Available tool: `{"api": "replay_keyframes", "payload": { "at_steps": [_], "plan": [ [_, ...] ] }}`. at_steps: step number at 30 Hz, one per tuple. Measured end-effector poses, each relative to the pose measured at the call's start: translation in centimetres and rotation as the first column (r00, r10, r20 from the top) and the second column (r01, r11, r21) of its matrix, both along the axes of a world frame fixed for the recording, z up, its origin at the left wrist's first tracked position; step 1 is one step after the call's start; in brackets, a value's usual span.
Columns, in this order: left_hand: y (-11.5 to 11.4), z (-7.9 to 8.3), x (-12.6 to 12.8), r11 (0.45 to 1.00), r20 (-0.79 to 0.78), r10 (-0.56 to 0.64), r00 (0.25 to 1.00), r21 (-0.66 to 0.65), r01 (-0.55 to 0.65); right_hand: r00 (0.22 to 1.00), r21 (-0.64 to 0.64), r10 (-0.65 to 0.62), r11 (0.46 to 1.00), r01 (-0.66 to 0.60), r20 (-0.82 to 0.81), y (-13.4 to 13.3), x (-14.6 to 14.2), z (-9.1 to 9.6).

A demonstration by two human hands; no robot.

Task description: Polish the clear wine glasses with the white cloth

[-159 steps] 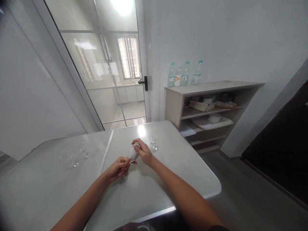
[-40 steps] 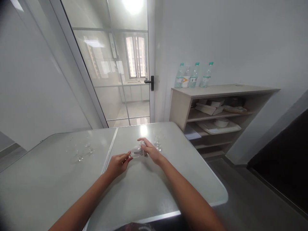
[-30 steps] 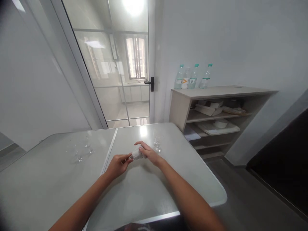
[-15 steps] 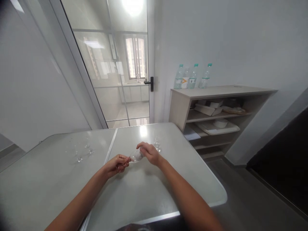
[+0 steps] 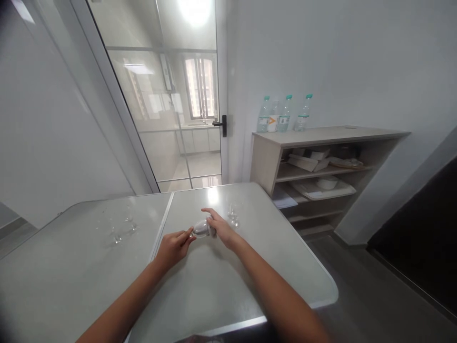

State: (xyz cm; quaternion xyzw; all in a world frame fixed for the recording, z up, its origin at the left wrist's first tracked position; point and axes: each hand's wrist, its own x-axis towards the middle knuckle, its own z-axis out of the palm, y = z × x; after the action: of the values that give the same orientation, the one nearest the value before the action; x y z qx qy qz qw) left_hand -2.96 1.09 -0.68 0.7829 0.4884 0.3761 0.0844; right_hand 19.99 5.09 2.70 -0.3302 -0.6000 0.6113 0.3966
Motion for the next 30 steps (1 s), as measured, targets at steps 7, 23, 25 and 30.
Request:
{"api": "replay_keyframes", "payload": {
  "at_steps": [7, 23, 25, 30],
  "plan": [
    [-0.1, 1.0, 0.6, 0.943, 0.296, 0.043, 0.954, -0.328, 0.059, 1.0, 0.146, -0.016, 0.989, 0.019, -0.02, -0.6, -0.9, 0.0],
    [-0.6, 0.2, 2.2, 0.966, 0.249, 0.1, 0.963, -0.257, -0.034, 0.995, 0.156, -0.097, 0.983, 0.1, -0.027, 0.2, -0.8, -0.6],
    [-0.8, -0.2, 2.0, 0.981, 0.137, 0.112, 0.984, -0.176, -0.088, 0.994, 0.1, -0.105, 0.989, 0.109, -0.037, 0.1, -1.0, -0.7],
    [-0.7, 0.1, 1.8, 0.966, 0.199, 0.095, 0.975, -0.254, -0.042, 0.995, 0.02, -0.068, 0.997, 0.07, -0.066, -0.3, -1.0, -0.4]
  ]
}}
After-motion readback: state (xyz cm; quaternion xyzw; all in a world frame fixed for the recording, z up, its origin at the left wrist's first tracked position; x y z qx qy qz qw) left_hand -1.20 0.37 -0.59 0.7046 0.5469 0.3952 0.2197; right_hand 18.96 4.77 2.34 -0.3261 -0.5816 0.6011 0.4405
